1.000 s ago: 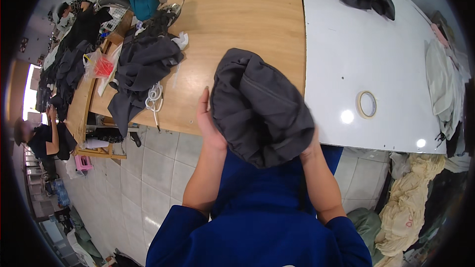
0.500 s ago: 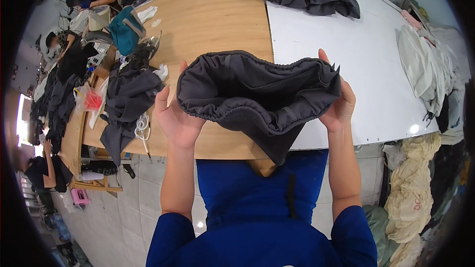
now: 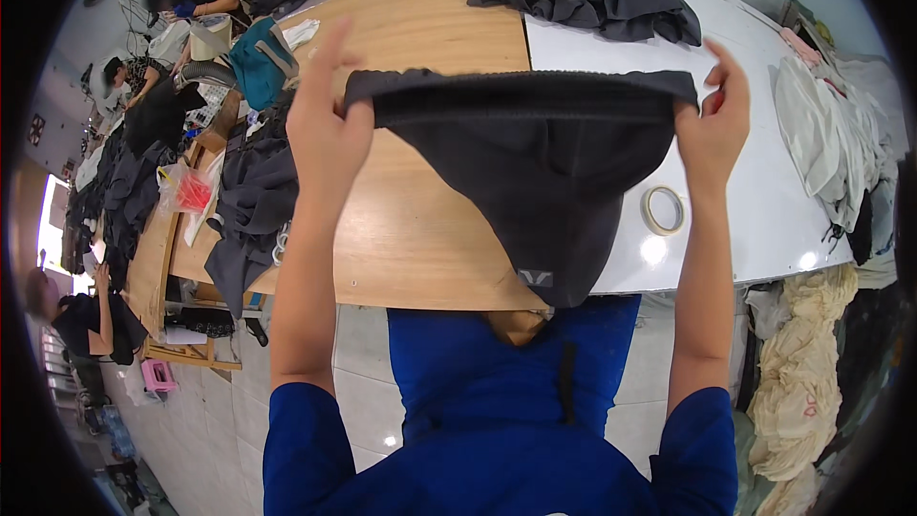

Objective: Trimming excess threads from a pair of grey shorts using a small pair of nippers.

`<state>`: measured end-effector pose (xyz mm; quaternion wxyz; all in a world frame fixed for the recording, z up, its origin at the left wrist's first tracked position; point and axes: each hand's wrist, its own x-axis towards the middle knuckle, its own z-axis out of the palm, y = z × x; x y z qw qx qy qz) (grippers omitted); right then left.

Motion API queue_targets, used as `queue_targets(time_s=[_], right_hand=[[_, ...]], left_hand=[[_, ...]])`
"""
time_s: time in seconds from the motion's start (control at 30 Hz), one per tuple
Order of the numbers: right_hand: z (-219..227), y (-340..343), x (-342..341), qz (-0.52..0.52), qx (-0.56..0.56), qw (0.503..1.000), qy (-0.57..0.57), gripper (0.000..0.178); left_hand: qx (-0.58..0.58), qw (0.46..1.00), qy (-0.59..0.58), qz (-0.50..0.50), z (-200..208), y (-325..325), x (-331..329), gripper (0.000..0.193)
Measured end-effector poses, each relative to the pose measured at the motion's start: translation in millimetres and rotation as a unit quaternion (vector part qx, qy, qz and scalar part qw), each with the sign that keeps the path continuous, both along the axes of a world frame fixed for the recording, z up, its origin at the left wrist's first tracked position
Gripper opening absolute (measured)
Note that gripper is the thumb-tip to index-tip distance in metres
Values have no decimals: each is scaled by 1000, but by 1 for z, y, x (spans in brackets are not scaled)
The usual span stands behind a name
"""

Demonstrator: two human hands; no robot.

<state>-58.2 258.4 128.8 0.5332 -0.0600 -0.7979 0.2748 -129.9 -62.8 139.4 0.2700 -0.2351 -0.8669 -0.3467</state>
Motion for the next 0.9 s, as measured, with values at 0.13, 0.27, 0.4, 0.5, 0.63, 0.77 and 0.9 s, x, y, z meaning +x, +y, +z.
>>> queue_targets(time_s=[0.13,0.27,0.4,0.5,0.63,0.77,0.9], right_hand=[[24,5,-5,109,-89,990,-9,40],[44,11,6,248,-179,949,-80,37],[61,14,33,298,-232,922,-88,42],[43,14,23,319,-224,909,-148,42],[-23,-1,-6,231,-261,870,-348,59],[-108,5,17,206,-397,817,-363,69],[-159,-4,72,227,-351,796,-438,53]], left_hand=[[283,947,-128,-78,20,2,-14,45],[264,937,-205,-95,42,-6,-7,25],[265,920,-232,-171,46,-21,0,16],[252,895,-279,-241,43,-25,4,24],[207,893,-396,-60,-34,-33,-30,42],[224,905,-361,-6,-139,-54,-7,50],[188,909,-368,-52,-184,-50,63,30]])
